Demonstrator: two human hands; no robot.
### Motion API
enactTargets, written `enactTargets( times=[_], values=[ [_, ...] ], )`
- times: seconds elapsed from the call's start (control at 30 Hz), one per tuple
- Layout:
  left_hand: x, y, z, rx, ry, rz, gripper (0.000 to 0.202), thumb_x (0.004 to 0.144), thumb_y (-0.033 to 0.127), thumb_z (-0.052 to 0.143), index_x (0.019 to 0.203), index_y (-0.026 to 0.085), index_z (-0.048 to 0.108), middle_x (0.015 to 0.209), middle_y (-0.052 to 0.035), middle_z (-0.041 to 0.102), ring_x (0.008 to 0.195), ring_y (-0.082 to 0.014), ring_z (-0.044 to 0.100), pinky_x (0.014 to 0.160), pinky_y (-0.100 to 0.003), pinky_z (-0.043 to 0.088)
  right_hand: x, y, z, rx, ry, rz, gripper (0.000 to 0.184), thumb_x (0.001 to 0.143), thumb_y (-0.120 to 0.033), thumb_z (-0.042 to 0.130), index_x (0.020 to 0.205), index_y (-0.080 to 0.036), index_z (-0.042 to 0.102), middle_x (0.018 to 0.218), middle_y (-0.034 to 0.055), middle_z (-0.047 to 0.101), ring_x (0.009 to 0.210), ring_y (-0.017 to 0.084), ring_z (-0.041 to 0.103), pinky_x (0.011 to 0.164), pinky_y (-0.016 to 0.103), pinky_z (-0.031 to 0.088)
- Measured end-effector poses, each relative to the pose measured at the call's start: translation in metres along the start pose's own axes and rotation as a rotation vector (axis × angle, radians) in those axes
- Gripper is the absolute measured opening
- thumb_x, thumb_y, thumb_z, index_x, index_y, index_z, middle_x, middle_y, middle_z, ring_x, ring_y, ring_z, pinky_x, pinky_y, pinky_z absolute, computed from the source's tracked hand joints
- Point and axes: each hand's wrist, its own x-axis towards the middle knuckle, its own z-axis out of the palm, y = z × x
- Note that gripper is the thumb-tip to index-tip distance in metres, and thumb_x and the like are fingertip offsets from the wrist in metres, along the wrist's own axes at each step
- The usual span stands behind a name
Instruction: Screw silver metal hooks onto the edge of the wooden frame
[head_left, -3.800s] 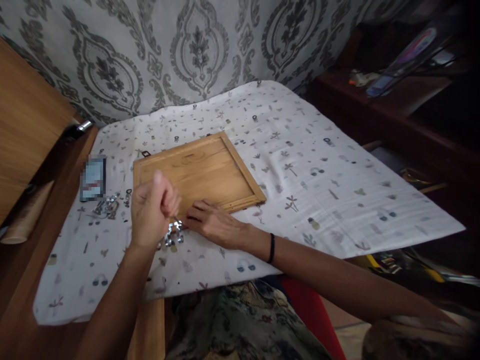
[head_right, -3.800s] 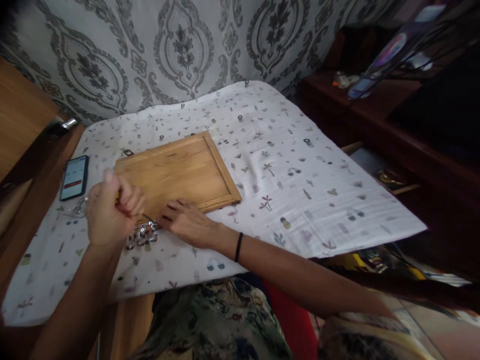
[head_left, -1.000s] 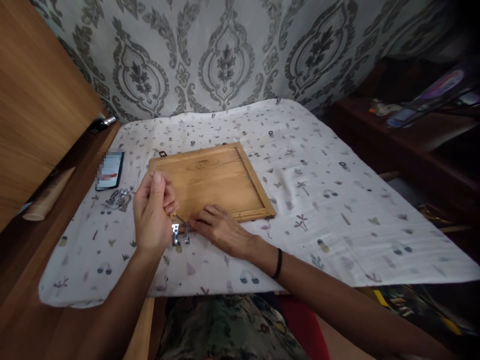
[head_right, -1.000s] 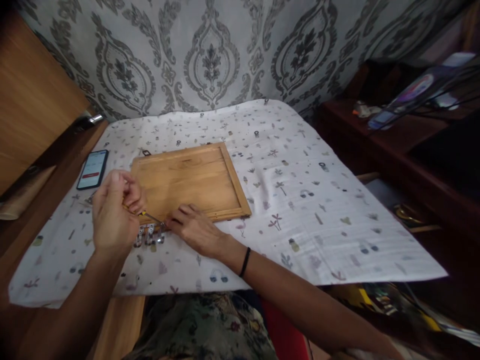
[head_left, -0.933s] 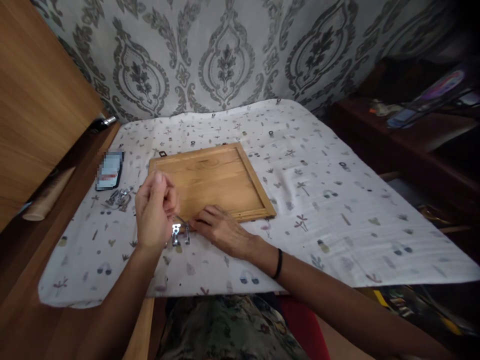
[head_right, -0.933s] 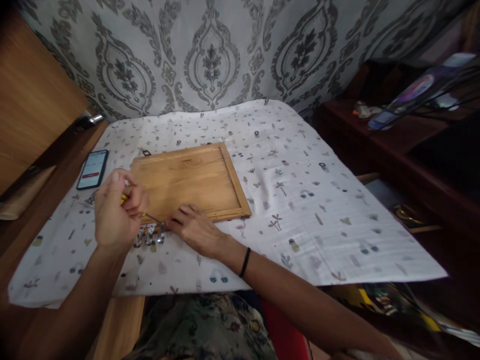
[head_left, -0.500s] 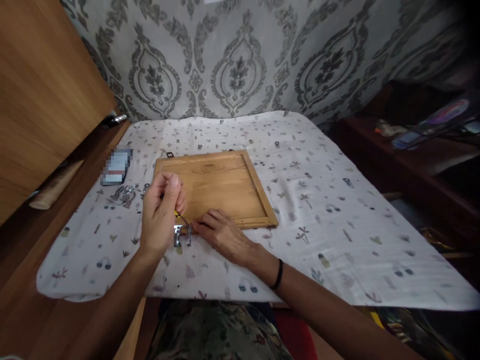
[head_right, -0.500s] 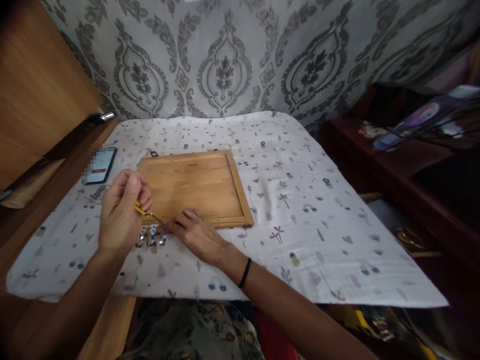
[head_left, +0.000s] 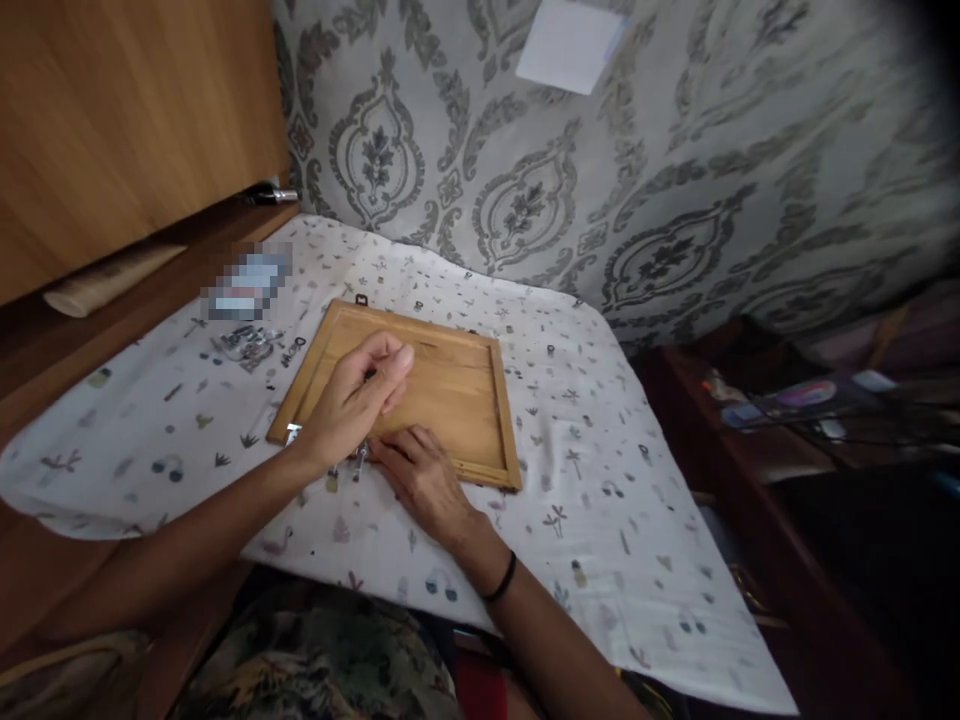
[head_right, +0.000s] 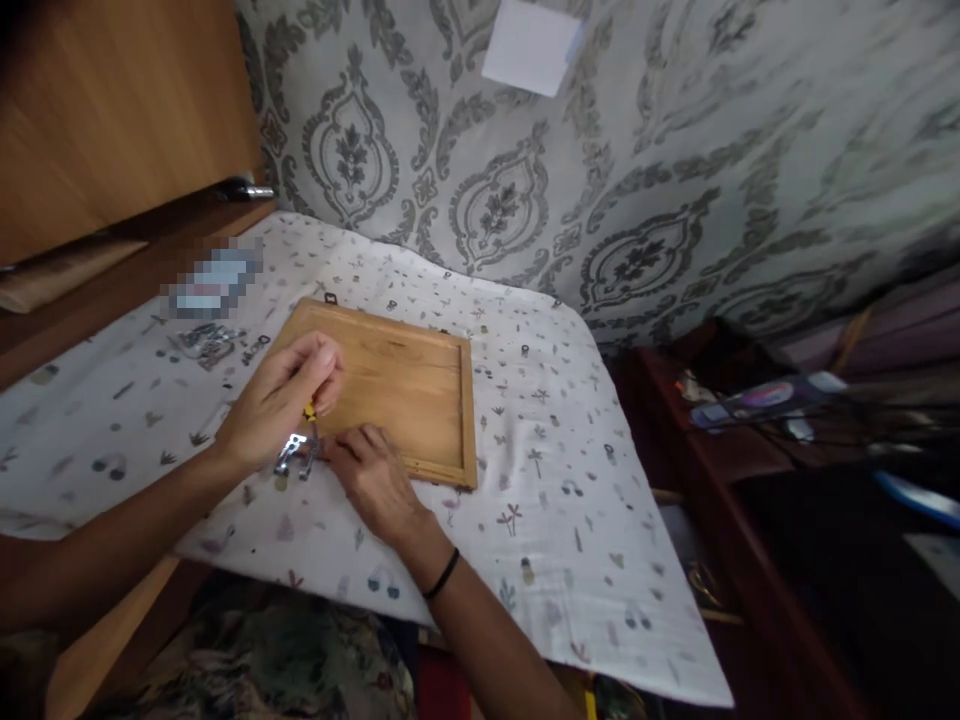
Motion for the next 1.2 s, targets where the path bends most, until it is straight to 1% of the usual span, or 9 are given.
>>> enactTargets(
  times=[0.07,0.13,0.37,0.53,0.63,0.77,0.93,1.0,1.2],
  values=[
    [-0.002,-0.003,0.003,-0.049,0.109,0.018,0.047,0.092,0.060,0.061,0.072,0.019,0.048,0.057,0.0049,0.041,0.051,-0.0083,0.038,0.048,-0.020,0.032,0.000,0.000,-0.001,0.005,0.009,-0.005,0.025,0.105,-0.022,0.050,0.118,-0.015,0.069,0.103,0.0109,0.070,0.094,0.023,0.056,0.084,0.038,0.053],
    [-0.003,-0.006,0.003,-0.146,0.139,-0.003,0.048,0.091,0.062,0.062,0.072,0.019,0.048,0.054,0.0070,0.035,0.045,-0.0068,0.030,0.042,-0.019,0.025,0.001,-0.001,-0.001,-0.002,0.022,-0.010,0.024,0.105,-0.022,0.051,0.117,-0.015,0.070,0.100,0.0107,0.070,0.093,0.023,0.057,0.083,0.038,0.053],
    [0.006,-0.010,-0.012,-0.310,-0.145,-0.092,0.049,0.087,0.061,0.068,0.068,0.018,0.051,0.047,0.0103,0.027,0.039,-0.0042,0.020,0.038,-0.018,0.016,0.000,0.001,0.003,-0.027,0.081,-0.043,0.023,0.103,-0.023,0.053,0.115,-0.015,0.071,0.098,0.0102,0.071,0.091,0.024,0.058,0.079,0.038,0.055],
    [-0.002,-0.013,-0.010,-0.179,0.100,-0.025,0.046,0.094,0.059,0.060,0.074,0.019,0.049,0.055,0.0066,0.038,0.047,-0.0064,0.035,0.045,-0.018,0.030,0.001,0.001,0.002,-0.013,0.067,-0.038,0.021,0.102,-0.020,0.055,0.116,-0.016,0.070,0.100,0.0096,0.071,0.091,0.024,0.059,0.079,0.038,0.055],
    [-0.008,-0.014,-0.004,-0.140,0.159,0.003,0.047,0.095,0.058,0.059,0.072,0.019,0.046,0.059,0.0062,0.035,0.050,-0.0063,0.033,0.046,-0.018,0.028,0.002,0.000,0.001,-0.010,0.081,-0.046,0.020,0.102,-0.019,0.056,0.115,-0.015,0.070,0.098,0.0098,0.070,0.090,0.023,0.058,0.078,0.037,0.055],
    [-0.005,-0.011,-0.001,-0.117,0.054,-0.032,0.049,0.094,0.059,0.059,0.069,0.019,0.048,0.055,0.0073,0.031,0.045,-0.0059,0.026,0.042,-0.020,0.021,0.002,-0.001,0.001,-0.017,0.088,-0.044,0.019,0.102,-0.018,0.055,0.112,-0.014,0.071,0.096,0.0101,0.070,0.089,0.023,0.057,0.076,0.038,0.054],
    [0.011,-0.007,-0.008,-0.087,-0.304,-0.102,0.054,0.093,0.063,0.057,0.064,0.018,0.048,0.052,0.0069,0.031,0.042,-0.0059,0.026,0.040,-0.022,0.018,0.001,0.000,0.004,0.004,0.078,-0.028,0.021,0.103,-0.019,0.054,0.115,-0.014,0.070,0.100,0.0102,0.071,0.092,0.024,0.057,0.080,0.038,0.054],
    [0.013,-0.007,-0.010,-0.103,-0.385,-0.121,0.053,0.093,0.064,0.056,0.067,0.019,0.049,0.052,0.0073,0.031,0.042,-0.0062,0.025,0.040,-0.023,0.018,0.000,0.001,0.005,0.016,0.080,-0.016,0.021,0.103,-0.018,0.053,0.115,-0.015,0.070,0.102,0.0102,0.071,0.093,0.023,0.057,0.081,0.038,0.054],
    [-0.002,-0.007,-0.007,-0.024,-0.170,-0.053,0.047,0.094,0.061,0.058,0.073,0.020,0.049,0.057,0.0060,0.037,0.048,-0.0084,0.031,0.045,-0.024,0.026,0.001,0.002,0.003,0.001,0.059,-0.025,0.024,0.105,-0.022,0.050,0.116,-0.015,0.069,0.103,0.0103,0.071,0.094,0.023,0.057,0.082,0.039,0.052]
  ],
)
